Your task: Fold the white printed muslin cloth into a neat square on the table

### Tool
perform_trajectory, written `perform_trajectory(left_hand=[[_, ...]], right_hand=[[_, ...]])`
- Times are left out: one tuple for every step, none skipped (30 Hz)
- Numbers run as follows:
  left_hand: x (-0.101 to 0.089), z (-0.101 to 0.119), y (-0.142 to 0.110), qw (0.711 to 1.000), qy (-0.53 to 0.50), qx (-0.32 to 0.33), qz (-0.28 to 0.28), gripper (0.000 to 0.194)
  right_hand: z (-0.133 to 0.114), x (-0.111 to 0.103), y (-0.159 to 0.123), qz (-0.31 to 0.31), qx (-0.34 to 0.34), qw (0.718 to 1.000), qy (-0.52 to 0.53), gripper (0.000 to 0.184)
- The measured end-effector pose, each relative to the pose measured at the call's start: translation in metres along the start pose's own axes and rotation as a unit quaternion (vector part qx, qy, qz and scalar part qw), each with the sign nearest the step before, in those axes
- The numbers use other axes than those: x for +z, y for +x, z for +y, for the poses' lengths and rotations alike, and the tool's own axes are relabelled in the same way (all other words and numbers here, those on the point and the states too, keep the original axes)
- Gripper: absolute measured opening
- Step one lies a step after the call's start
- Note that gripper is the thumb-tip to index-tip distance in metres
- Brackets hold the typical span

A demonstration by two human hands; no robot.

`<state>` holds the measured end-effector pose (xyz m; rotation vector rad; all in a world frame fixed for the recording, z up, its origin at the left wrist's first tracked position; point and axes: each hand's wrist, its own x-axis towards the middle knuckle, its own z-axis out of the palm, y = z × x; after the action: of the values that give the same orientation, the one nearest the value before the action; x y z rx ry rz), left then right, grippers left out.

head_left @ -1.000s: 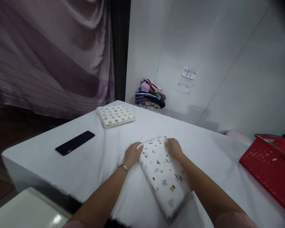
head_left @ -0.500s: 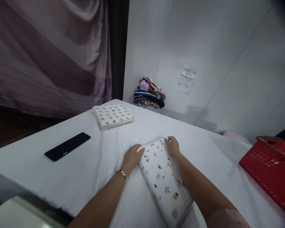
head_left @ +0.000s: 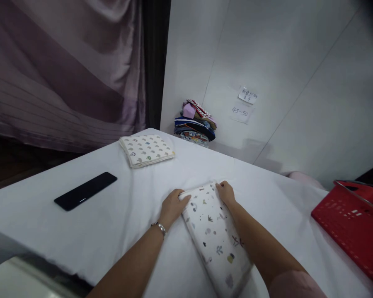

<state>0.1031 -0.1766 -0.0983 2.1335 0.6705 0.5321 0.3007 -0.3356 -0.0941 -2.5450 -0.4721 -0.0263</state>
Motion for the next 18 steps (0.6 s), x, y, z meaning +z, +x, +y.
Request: perform_trajectory(left_hand=[[0.0002,-0.0005,0.0001,1.0,0.006,0.002,-0.002,0.024],[0.0005,-0.0012,0.0002,1.0,0.01,0.006,-0.004,0.024],[0.0008,-0.0019,0.0003,1.0,0.013,0.012,-0.005,0.023],[0.0011,-0.0027,0.0005,1.0,0.015,0.017,-0.005,0.023],[0.0015,-0.0034,0.0007,1.0,0.016,0.021,-0.004,0.023],[0.0019,-0.004,0.001,1.0,0.016,0.023,-0.002,0.022],[0.0022,-0.0046,0.0012,1.0,0.016,0.024,-0.001,0.022],[0.0026,-0.005,0.0013,1.0,0.015,0.026,-0.001,0.022],[0.003,-0.0054,0.0015,1.0,0.013,0.028,0.0,0.021],[0.0033,-0.0058,0.0016,0.999,0.011,0.032,0.002,0.021],[0.0036,-0.0061,0.0016,0.999,0.007,0.036,0.004,0.021],[0.004,-0.0064,0.0017,0.999,0.002,0.039,0.006,0.022],[0.0042,-0.0066,0.0017,0.999,-0.003,0.043,0.009,0.022],[0.0045,-0.0069,0.0017,0.999,-0.008,0.046,0.011,0.023],[0.0046,-0.0072,0.0018,0.999,-0.011,0.047,0.012,0.023],[0.0048,-0.0074,0.0018,0.999,-0.014,0.049,0.013,0.024],[0.0049,-0.0075,0.0019,0.999,-0.014,0.048,0.013,0.025],[0.0049,-0.0076,0.002,0.999,-0.013,0.046,0.012,0.025]], right_hand=[[0.0002,0.0001,0.0003,-0.004,0.0,1.0,0.0,0.027],[0.0006,0.0001,0.0008,-0.008,0.0,1.0,0.0,0.028],[0.0011,0.0002,0.0014,-0.011,-0.001,1.0,0.0,0.031],[0.0016,0.0004,0.0022,-0.015,-0.003,1.0,0.0,0.035],[0.0021,0.0005,0.0031,-0.018,-0.005,1.0,0.001,0.039],[0.0027,0.0006,0.0041,-0.022,-0.008,1.0,0.001,0.04],[0.0031,0.0007,0.005,-0.027,-0.014,1.0,0.002,0.04],[0.0035,0.0009,0.0057,-0.033,-0.02,0.999,0.003,0.039],[0.0037,0.0011,0.0063,-0.037,-0.027,0.999,0.005,0.037],[0.0039,0.0014,0.0067,-0.039,-0.034,0.999,0.007,0.035],[0.004,0.0017,0.0068,-0.039,-0.039,0.998,0.009,0.035],[0.0041,0.0022,0.0067,-0.036,-0.041,0.998,0.011,0.036],[0.004,0.0026,0.0064,-0.031,-0.041,0.999,0.013,0.037],[0.0039,0.003,0.006,-0.026,-0.041,0.999,0.014,0.038],[0.0037,0.0033,0.0055,-0.022,-0.04,0.999,0.015,0.038],[0.0035,0.0033,0.0051,-0.021,-0.04,0.999,0.015,0.037],[0.0031,0.0032,0.0047,-0.023,-0.04,0.999,0.015,0.036],[0.0027,0.0029,0.0046,-0.026,-0.04,0.999,0.014,0.035]])
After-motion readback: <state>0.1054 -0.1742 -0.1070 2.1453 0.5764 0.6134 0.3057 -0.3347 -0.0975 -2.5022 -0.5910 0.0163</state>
